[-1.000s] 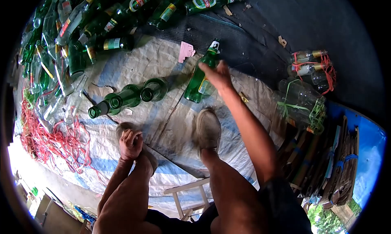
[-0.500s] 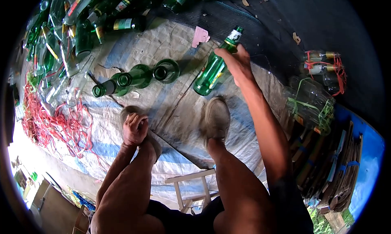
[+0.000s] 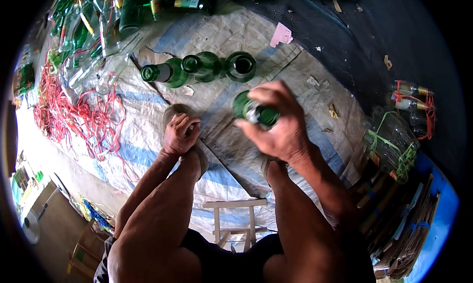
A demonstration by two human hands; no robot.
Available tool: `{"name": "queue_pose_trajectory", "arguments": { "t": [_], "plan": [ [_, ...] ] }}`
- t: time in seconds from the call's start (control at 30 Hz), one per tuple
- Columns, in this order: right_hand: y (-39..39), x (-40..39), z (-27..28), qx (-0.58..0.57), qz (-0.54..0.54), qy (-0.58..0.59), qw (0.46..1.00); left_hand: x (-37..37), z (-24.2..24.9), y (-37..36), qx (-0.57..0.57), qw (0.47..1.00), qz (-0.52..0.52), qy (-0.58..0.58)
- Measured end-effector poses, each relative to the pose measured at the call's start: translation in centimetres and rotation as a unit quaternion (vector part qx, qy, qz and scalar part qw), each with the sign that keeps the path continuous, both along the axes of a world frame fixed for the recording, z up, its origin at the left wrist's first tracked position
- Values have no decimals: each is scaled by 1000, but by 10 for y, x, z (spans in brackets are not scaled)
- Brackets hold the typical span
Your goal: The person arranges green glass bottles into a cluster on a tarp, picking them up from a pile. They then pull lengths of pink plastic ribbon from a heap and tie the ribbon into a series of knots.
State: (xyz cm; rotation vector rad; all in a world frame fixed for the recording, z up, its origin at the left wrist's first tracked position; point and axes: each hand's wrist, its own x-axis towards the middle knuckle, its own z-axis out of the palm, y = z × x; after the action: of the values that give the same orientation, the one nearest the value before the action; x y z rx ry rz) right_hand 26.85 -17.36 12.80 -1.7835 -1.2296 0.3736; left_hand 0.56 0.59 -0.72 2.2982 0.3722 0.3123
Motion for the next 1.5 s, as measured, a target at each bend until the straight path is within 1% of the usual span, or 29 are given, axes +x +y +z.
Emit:
{"name": "queue_pose_trajectory", "arguments": {
  "t": [0.1,0.17,0.23,0.27,0.3,0.33,0.37,0.43,0.5,0.57,0.67,0.77,0.8,0.9,0.93,0.97,1.0,1.1,1.13,1.3,1.33,1.43,1.47,1.5],
  "plan": [
    [19,-23,-2,27,81,-3,996,-2,-1,0,-6,1000,7,6],
    [33,-36,-10,71,113,1,991,-4,-2,-1,-6,1000,14,11],
    [48,-44,-10,69,138,-8,988,-4,-1,0,0,1000,10,9],
    [56,-52,-3,69,114,12,991,-5,-5,0,1,1000,10,-2],
    [60,-54,-8,73,129,8,989,-5,-4,1,1,1000,11,-12],
    [64,-55,-12,70,139,0,988,-8,-1,4,-18,1000,-5,13],
    [67,-57,-16,67,147,-8,987,-6,-1,1,-7,1000,11,-11],
    [73,-60,-20,68,154,-3,986,-8,-1,0,-17,999,27,-1],
    [78,-64,-24,70,154,0,986,-8,-5,-4,-110,992,64,-3],
    [82,-68,-27,73,146,1,987,-10,-9,-4,-137,988,76,-5],
    [85,-69,-32,63,143,8,988,-11,-8,-1,-72,996,44,-2],
    [88,-69,-38,50,147,11,988,-23,-20,2,-33,997,4,69],
    [89,-68,-39,43,148,5,988,-25,-20,2,-37,996,6,82],
    [94,-71,-39,31,150,-1,988,-26,-21,-1,-130,985,33,110],
    [95,-72,-38,29,154,-3,988,-30,-36,-3,-180,975,37,126],
    [96,-72,-38,27,157,-6,987,-35,-50,-4,-179,977,31,108],
    [97,-72,-37,25,160,-8,987,-34,-53,-3,-178,980,26,90],
    [99,-72,-35,19,160,-14,987,-34,-57,-2,-175,982,27,71],
    [99,-72,-35,19,156,-12,987,-31,-56,-4,-166,984,44,52],
    [95,-75,-39,18,135,-7,991,-36,-45,-3,-176,980,52,77],
    [93,-74,-33,11,124,-4,992,-44,-67,-7,-206,976,59,41],
    [90,-70,-32,31,141,-17,989,-56,-90,-12,-235,968,73,51],
    [88,-71,-33,20,135,-9,991,-58,-94,-13,-215,971,83,63],
    [84,-72,-33,11,129,1,992,-53,-90,-15,-233,965,95,70]
  ]
}}
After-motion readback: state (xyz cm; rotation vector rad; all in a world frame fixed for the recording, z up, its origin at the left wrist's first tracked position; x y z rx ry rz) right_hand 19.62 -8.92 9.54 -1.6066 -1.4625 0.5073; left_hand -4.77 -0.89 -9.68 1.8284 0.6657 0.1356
